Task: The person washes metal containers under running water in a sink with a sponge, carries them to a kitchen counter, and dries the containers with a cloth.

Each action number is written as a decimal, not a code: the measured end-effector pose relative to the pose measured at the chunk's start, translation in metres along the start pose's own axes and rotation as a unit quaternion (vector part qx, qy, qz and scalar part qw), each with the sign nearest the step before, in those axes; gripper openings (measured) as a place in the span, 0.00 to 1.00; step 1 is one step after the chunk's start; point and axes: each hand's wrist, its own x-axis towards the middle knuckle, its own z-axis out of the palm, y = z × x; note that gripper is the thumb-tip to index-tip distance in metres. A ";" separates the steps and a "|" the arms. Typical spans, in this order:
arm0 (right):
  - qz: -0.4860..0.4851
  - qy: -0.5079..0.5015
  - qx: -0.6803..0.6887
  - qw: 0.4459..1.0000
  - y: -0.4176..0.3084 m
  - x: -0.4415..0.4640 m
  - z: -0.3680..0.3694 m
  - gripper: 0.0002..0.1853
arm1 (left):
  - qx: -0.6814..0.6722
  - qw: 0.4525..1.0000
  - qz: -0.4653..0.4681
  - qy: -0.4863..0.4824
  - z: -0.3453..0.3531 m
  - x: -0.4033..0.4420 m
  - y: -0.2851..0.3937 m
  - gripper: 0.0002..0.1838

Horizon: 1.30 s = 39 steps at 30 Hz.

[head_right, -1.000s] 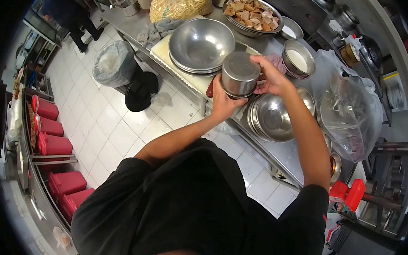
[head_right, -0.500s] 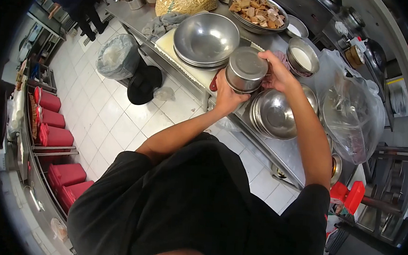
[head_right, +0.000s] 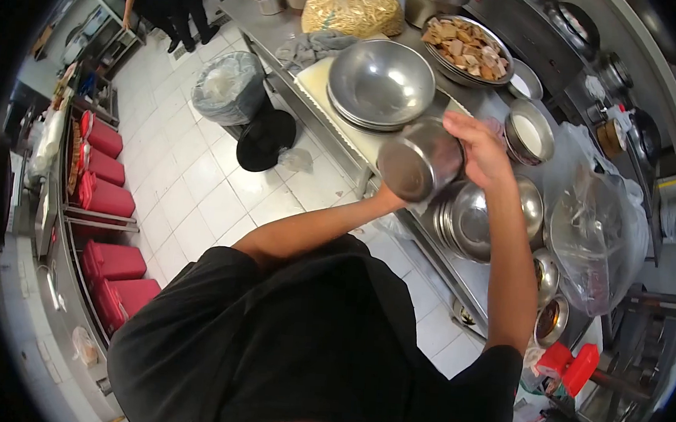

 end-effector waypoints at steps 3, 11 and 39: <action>0.029 -0.028 0.003 0.999 0.002 0.000 0.008 0.24 | -0.053 0.997 -0.044 0.028 -0.007 0.000 0.008 0.31; -0.038 -0.057 0.078 0.995 -0.049 -0.016 0.054 0.19 | -0.561 0.759 -0.310 -0.110 -0.126 0.018 0.078 0.24; -0.209 0.145 0.052 0.966 -0.052 0.237 0.300 0.08 | -0.199 0.872 -0.361 0.262 -0.460 0.024 -0.082 0.17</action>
